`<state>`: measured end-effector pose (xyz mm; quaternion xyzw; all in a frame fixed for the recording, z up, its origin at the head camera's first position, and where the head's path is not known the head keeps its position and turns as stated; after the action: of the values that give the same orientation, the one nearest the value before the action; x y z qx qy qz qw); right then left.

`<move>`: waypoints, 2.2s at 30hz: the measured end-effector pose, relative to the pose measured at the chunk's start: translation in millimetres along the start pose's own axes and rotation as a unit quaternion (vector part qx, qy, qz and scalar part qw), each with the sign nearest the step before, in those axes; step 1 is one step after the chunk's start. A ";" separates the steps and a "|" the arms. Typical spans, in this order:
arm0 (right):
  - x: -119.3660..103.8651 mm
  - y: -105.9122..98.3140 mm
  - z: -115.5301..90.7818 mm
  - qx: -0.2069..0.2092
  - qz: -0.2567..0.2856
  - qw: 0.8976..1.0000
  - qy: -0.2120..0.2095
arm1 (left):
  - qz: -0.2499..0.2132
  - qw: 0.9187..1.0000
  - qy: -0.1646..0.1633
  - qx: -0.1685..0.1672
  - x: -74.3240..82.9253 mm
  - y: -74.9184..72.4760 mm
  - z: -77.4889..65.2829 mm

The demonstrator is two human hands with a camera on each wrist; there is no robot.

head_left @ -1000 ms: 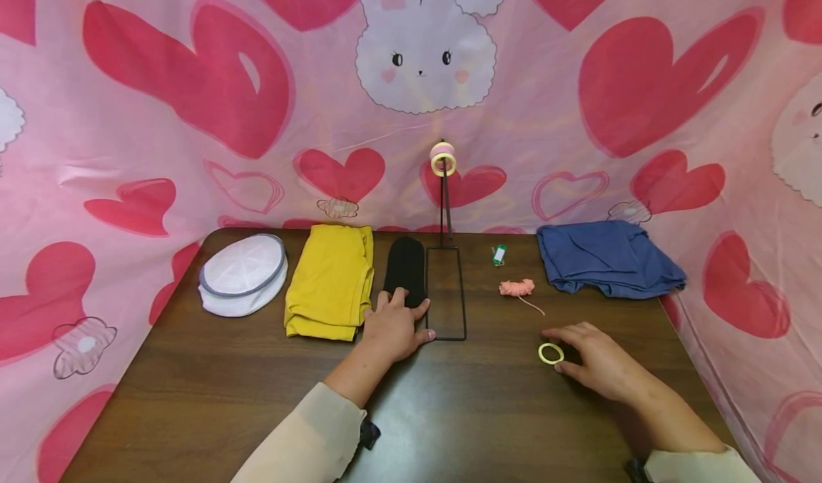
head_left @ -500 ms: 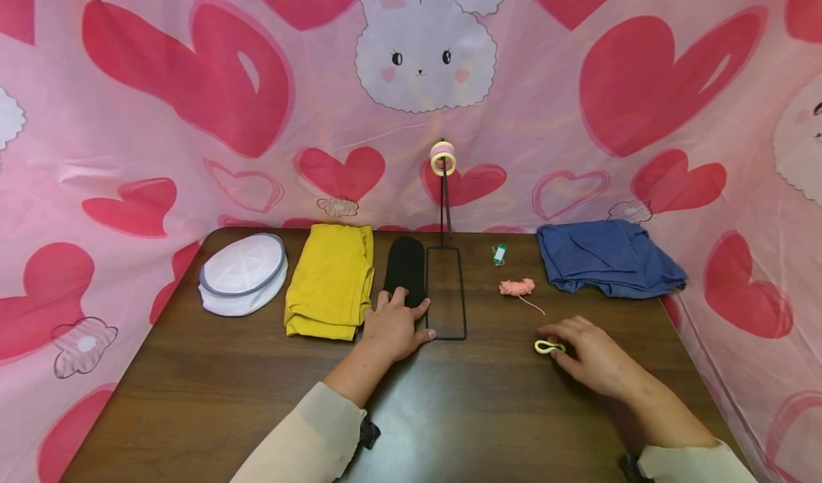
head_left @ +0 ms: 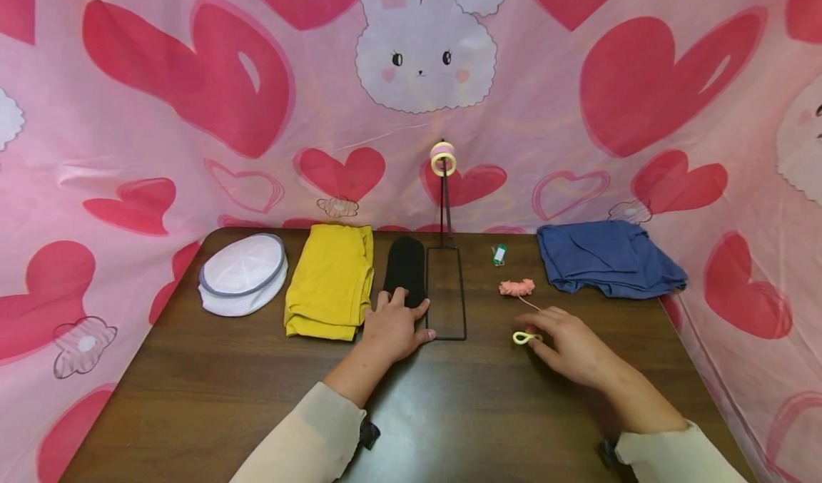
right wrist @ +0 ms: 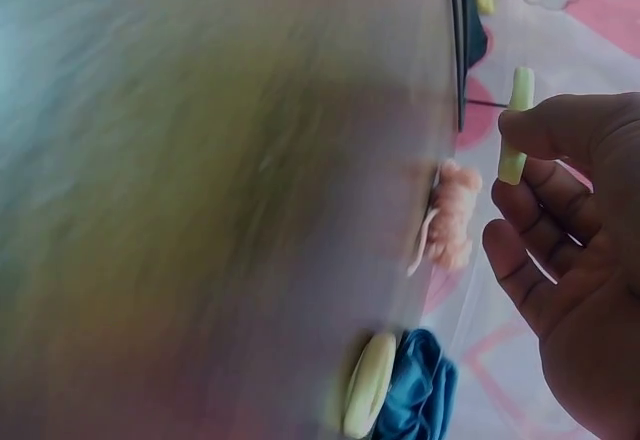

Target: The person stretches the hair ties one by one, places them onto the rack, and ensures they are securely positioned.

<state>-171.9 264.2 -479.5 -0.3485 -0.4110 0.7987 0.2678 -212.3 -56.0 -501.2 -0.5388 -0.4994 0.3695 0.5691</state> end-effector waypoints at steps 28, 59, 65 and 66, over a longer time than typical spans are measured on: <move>-38.2 2.2 57.6 0.046 0.036 0.997 -0.055 | 0.003 1.000 0.001 0.008 -0.3 2.1 0.0; -104.0 -51.8 119.9 0.201 0.095 0.963 -0.153 | 0.004 1.000 0.004 0.009 -0.3 1.8 0.4; -117.8 -64.6 125.2 0.231 0.095 0.953 -0.169 | 0.009 1.000 0.002 0.011 -1.0 3.5 1.6; -119.8 -66.4 126.0 0.239 0.094 0.951 -0.174 | 0.011 1.000 0.001 0.011 -1.1 3.8 1.8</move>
<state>-186.9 153.8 -330.3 -0.1669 -0.2133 0.9435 0.1911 -213.8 -56.0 -505.2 -0.5379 -0.4889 0.3805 0.5717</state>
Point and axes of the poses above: each hand's wrist, its own z-axis towards the middle knuckle, its own y-axis out of the palm, x = y × z, the point moved 2 cm from there along z, towards the middle knuckle, and after that the axes turned 8 degrees about x, right-handed, at the moved point
